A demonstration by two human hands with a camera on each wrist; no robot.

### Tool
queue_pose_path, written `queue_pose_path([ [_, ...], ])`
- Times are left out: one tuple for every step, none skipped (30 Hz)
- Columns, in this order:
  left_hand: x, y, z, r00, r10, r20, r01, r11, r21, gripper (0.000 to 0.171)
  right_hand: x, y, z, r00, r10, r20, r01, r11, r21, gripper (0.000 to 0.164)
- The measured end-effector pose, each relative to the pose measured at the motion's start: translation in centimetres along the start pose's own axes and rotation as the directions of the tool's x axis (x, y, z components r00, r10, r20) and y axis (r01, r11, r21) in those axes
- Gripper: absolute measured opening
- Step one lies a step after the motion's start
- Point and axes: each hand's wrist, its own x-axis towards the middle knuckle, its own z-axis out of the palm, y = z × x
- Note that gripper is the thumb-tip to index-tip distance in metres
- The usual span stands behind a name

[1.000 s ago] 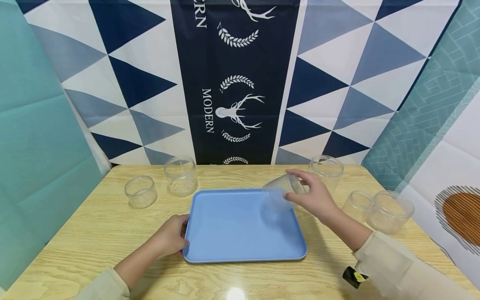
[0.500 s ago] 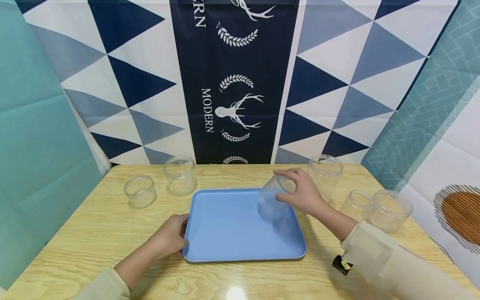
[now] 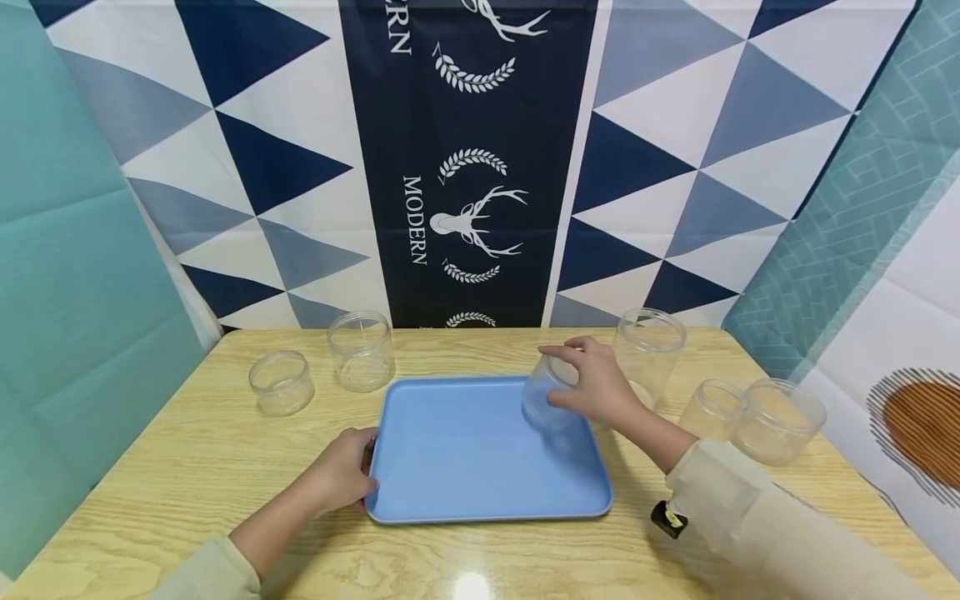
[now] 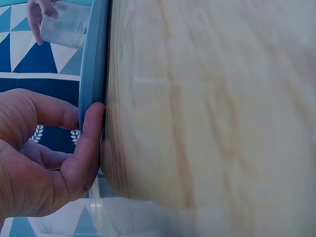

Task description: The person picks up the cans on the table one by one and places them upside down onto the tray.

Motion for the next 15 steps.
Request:
queue_pose_path([
  [0.0, 0.0, 0.0, 1.000, 0.001, 0.000, -0.001, 1.000, 0.000, 0.070, 0.1, 0.0, 0.0, 1.000, -0.008, 0.008, 0.008, 1.000, -0.027, 0.063],
  [0.0, 0.0, 0.0, 1.000, 0.002, 0.000, -0.002, 1.000, 0.000, 0.070, 0.2, 0.1, 0.1, 1.000, -0.014, 0.019, 0.015, 0.998, -0.055, 0.063],
  [0.0, 0.0, 0.0, 1.000, 0.003, -0.002, -0.003, 1.000, 0.000, 0.071, 0.3, 0.1, 0.1, 0.999, -0.021, 0.029, 0.024, 0.996, -0.083, 0.063],
  [0.0, 0.0, 0.0, 1.000, 0.003, -0.003, -0.003, 1.000, 0.001, 0.071, 0.4, 0.1, 0.2, 0.999, -0.026, 0.040, 0.030, 0.994, -0.107, 0.063],
  [0.0, 0.1, 0.0, 1.000, 0.002, -0.004, -0.002, 1.000, 0.001, 0.071, 0.5, 0.1, 0.2, 0.998, -0.032, 0.053, 0.038, 0.991, -0.131, 0.063],
  [0.0, 0.1, 0.0, 1.000, -0.002, -0.007, 0.002, 1.000, 0.001, 0.072, 0.6, 0.1, 0.2, 0.997, -0.032, 0.064, 0.041, 0.988, -0.147, 0.063],
  [-0.1, 0.1, 0.0, 1.000, -0.007, -0.012, 0.007, 1.000, -0.001, 0.073, 0.7, 0.1, 0.3, 0.997, -0.033, 0.073, 0.044, 0.987, -0.156, 0.063],
  [-0.1, 0.1, 0.0, 1.000, -0.009, -0.015, 0.009, 1.000, -0.003, 0.073, 0.8, 0.0, 0.3, 0.996, -0.031, 0.081, 0.044, 0.986, -0.162, 0.063],
  [-0.1, 0.1, 0.0, 1.000, -0.010, -0.016, 0.010, 1.000, -0.005, 0.074, 0.8, -0.1, 0.3, 0.996, -0.032, 0.086, 0.046, 0.985, -0.167, 0.064],
  [-0.1, 0.2, -0.1, 1.000, -0.014, -0.019, 0.013, 1.000, -0.007, 0.074, 0.9, -0.2, 0.3, 0.995, -0.032, 0.092, 0.048, 0.984, -0.174, 0.064],
  [-0.2, 0.2, -0.1, 1.000, -0.017, -0.021, 0.017, 1.000, -0.008, 0.075, 1.0, -0.2, 0.4, 0.995, -0.033, 0.098, 0.051, 0.982, -0.180, 0.063],
  [-0.2, 0.2, -0.1, 0.999, -0.021, -0.025, 0.021, 1.000, -0.009, 0.075, 1.1, -0.3, 0.4, 0.994, -0.034, 0.103, 0.054, 0.980, -0.190, 0.063],
  [-0.2, 0.2, -0.1, 0.999, -0.022, -0.027, 0.022, 1.000, -0.010, 0.075, 1.2, -0.3, 0.4, 0.993, -0.036, 0.108, 0.057, 0.978, -0.200, 0.063],
  [-0.2, 0.3, -0.1, 0.999, -0.024, -0.029, 0.024, 1.000, -0.010, 0.075, 1.3, -0.4, 0.5, 0.993, -0.038, 0.114, 0.061, 0.976, -0.209, 0.063],
  [-0.3, 0.3, 0.0, 0.999, -0.027, -0.030, 0.027, 1.000, -0.009, 0.076, 1.4, -0.5, 0.5, 0.992, -0.042, 0.121, 0.068, 0.974, -0.218, 0.063],
])
